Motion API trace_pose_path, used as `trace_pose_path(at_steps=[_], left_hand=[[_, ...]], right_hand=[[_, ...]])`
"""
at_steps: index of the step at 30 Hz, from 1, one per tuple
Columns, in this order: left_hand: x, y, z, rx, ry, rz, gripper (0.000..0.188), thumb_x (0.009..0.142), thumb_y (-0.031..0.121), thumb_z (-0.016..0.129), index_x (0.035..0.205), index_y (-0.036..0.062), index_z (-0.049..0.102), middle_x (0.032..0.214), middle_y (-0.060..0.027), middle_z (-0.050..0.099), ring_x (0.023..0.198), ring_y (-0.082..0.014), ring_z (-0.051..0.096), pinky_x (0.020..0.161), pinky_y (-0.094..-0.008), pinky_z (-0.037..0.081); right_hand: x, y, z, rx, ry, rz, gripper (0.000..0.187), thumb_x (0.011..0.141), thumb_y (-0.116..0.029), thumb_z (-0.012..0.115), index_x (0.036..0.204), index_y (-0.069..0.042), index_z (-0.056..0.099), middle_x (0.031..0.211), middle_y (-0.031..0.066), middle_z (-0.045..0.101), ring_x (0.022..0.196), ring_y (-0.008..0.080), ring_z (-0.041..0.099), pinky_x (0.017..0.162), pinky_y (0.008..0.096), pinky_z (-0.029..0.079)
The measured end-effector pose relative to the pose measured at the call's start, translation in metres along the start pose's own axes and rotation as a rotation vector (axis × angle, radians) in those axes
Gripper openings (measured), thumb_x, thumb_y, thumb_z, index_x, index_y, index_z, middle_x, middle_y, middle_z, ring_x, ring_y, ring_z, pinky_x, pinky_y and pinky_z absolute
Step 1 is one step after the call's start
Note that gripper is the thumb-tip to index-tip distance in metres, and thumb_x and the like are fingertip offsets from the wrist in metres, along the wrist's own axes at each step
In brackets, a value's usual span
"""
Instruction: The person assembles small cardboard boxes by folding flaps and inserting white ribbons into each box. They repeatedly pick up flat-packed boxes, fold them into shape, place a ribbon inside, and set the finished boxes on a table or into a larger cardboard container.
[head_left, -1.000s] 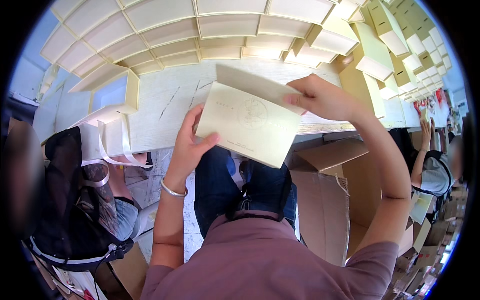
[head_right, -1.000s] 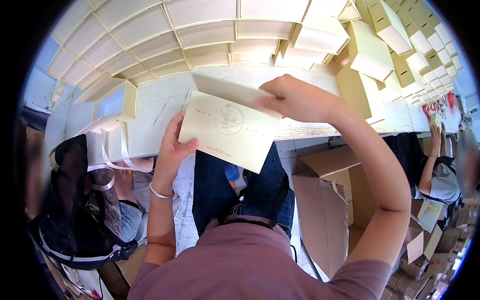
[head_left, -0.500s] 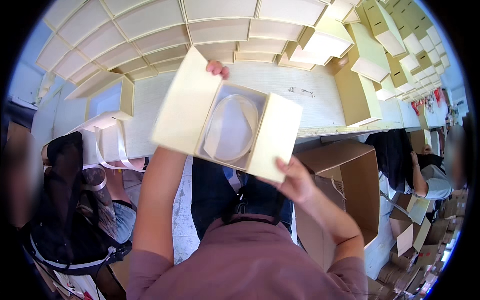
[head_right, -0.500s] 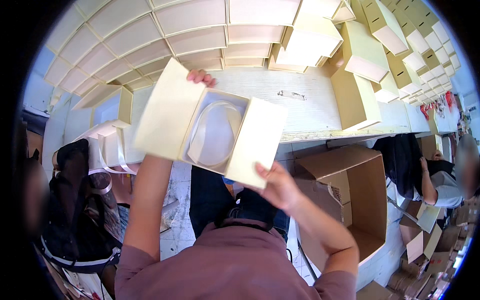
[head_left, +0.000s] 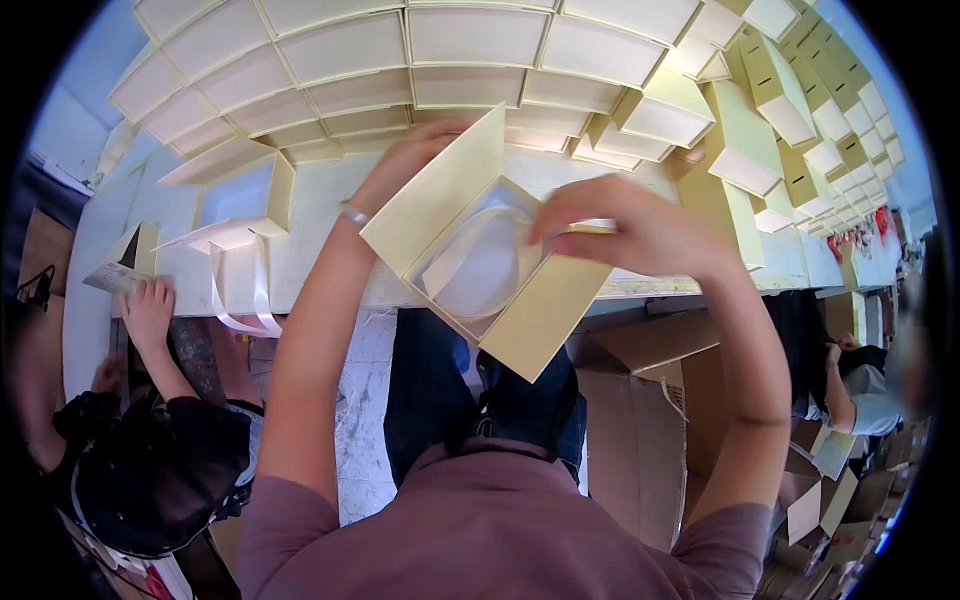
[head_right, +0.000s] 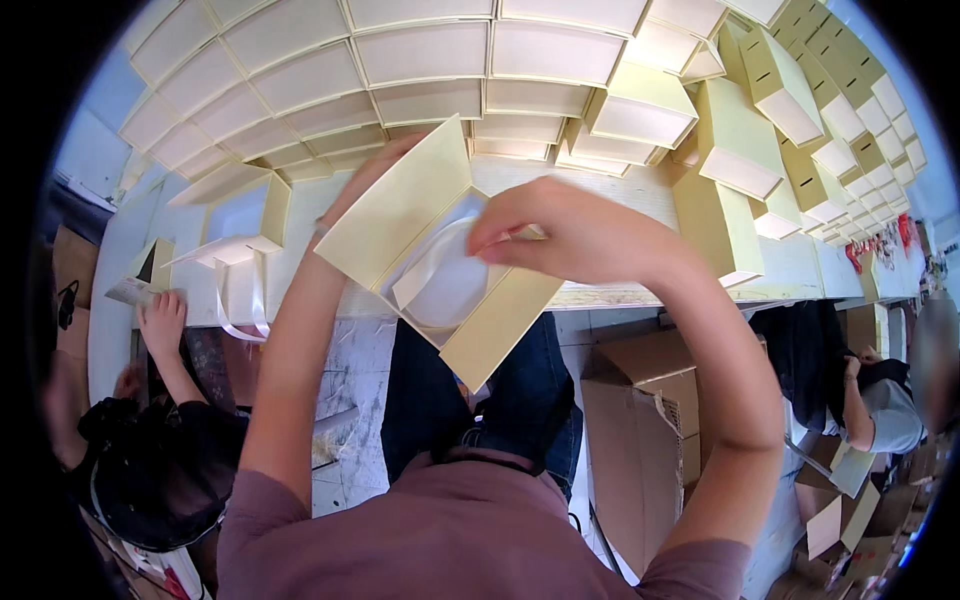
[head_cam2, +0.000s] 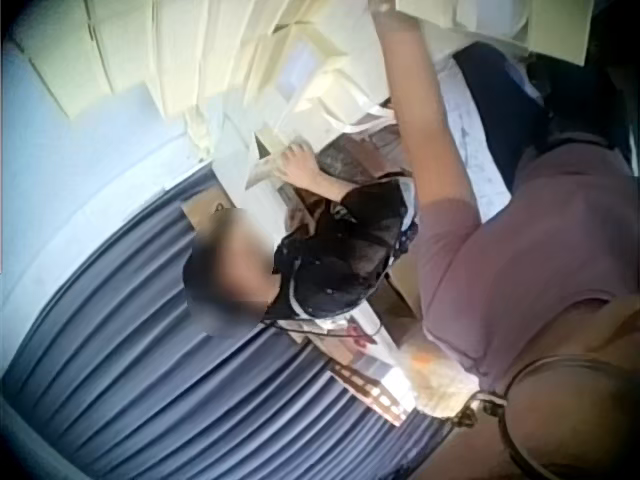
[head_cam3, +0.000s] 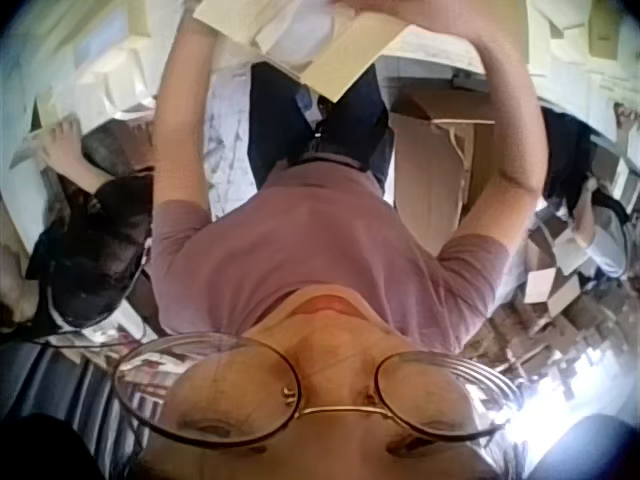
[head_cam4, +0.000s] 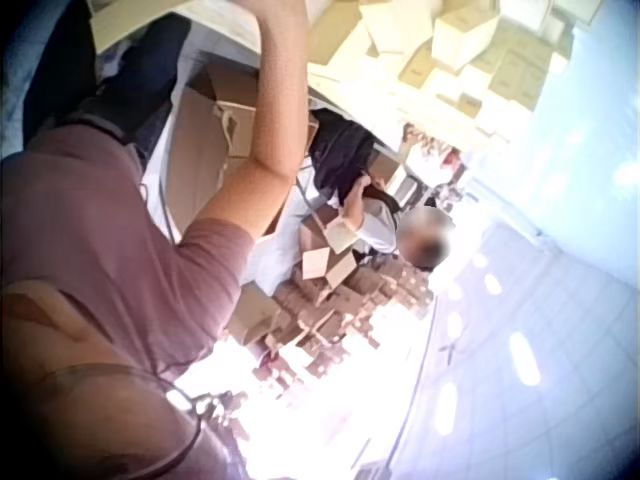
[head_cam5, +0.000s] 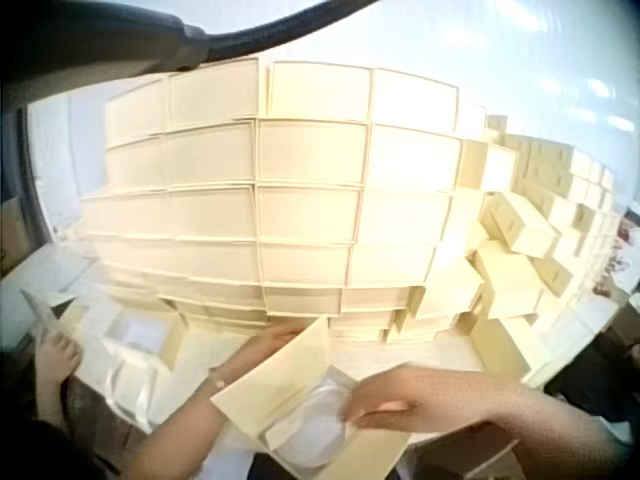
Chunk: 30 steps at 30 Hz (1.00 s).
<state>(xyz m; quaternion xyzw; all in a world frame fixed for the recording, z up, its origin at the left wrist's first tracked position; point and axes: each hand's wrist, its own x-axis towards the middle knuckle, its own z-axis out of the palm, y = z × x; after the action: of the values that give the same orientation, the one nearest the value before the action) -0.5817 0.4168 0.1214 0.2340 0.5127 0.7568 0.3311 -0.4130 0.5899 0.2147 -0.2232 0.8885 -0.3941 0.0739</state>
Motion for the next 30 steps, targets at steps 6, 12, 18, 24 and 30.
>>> trace_pose_path(at_steps=[6,12,18,24,30], left_hand=[[-0.147,-0.038,0.036,0.401,0.721,0.946,0.010,0.086,0.013,0.045,0.083,0.0035,0.045,0.090,-0.0082,0.047,0.085,-0.0159,0.044,0.076,-0.0301,0.038],[-0.157,-0.079,0.076,1.223,0.240,0.802,0.035,0.060,0.014,0.068,0.093,0.0112,0.058,0.089,-0.0033,0.050,0.085,-0.0238,0.047,0.078,-0.0394,0.034],[-0.119,-0.056,0.020,1.035,0.057,0.825,0.014,0.063,0.004,0.061,0.075,0.0104,0.059,0.077,-0.0040,0.055,0.080,-0.0236,0.054,0.081,-0.0385,0.039],[-0.109,-0.032,-0.004,1.020,0.021,0.609,0.019,0.064,0.000,0.058,0.082,0.0071,0.060,0.093,-0.0084,0.058,0.099,-0.0294,0.052,0.098,-0.0417,0.031],[-0.099,0.025,-0.018,0.144,0.045,0.495,0.047,0.074,0.007,0.052,0.120,0.0005,0.043,0.124,-0.0167,0.045,0.122,-0.0299,0.037,0.102,-0.0426,0.028]], right_hand=[[0.058,0.038,0.057,-0.098,-0.699,0.225,0.037,0.077,-0.020,0.061,0.110,-0.004,0.054,0.095,0.0107,0.059,0.093,0.0227,0.053,0.081,0.0316,0.041],[0.079,0.040,0.096,-0.075,-0.924,0.191,0.028,0.072,-0.013,0.059,0.097,-0.003,0.060,0.085,0.0111,0.061,0.082,0.0197,0.056,0.073,0.0301,0.043],[0.047,0.072,0.067,0.349,-0.205,0.321,0.025,0.073,-0.012,0.049,0.092,0.002,0.057,0.089,0.0171,0.061,0.087,0.0241,0.057,0.078,0.0329,0.043],[0.009,0.037,0.022,1.242,0.383,0.315,0.034,0.076,-0.017,0.036,0.100,0.003,0.049,0.078,0.0252,0.060,0.055,0.0250,0.057,0.055,0.0312,0.049],[0.010,0.007,0.000,0.870,0.268,0.271,0.015,0.086,-0.020,0.051,0.088,-0.006,0.054,0.054,0.0042,0.051,0.037,0.0036,0.033,0.036,0.0178,0.020]])
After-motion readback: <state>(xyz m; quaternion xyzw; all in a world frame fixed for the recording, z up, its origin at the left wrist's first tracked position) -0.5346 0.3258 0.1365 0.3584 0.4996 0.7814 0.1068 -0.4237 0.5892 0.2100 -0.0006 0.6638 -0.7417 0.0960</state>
